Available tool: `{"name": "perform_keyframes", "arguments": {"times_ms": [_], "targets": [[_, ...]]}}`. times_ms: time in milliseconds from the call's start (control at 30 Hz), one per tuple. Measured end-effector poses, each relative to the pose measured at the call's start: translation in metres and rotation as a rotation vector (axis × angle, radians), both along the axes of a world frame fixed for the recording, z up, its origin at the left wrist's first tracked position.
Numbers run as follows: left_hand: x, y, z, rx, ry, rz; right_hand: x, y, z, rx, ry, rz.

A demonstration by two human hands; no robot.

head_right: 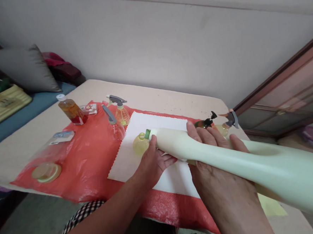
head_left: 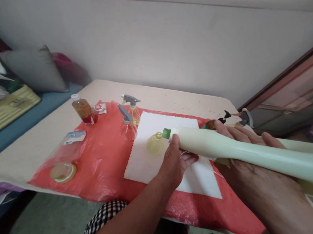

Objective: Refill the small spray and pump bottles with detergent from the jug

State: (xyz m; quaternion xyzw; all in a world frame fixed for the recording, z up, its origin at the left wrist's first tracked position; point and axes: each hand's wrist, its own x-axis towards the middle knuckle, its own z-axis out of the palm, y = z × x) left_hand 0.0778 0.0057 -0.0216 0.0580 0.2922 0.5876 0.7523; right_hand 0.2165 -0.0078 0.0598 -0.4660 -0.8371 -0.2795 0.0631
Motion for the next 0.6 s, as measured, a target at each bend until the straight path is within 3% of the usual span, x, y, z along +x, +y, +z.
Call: {"name": "perform_keyframes", "arguments": {"times_ms": [600], "targets": [[-0.002, -0.001, -0.002, -0.015, 0.069, -0.026, 0.013, 0.011, -0.011, 0.053, -0.014, 0.068]]}}
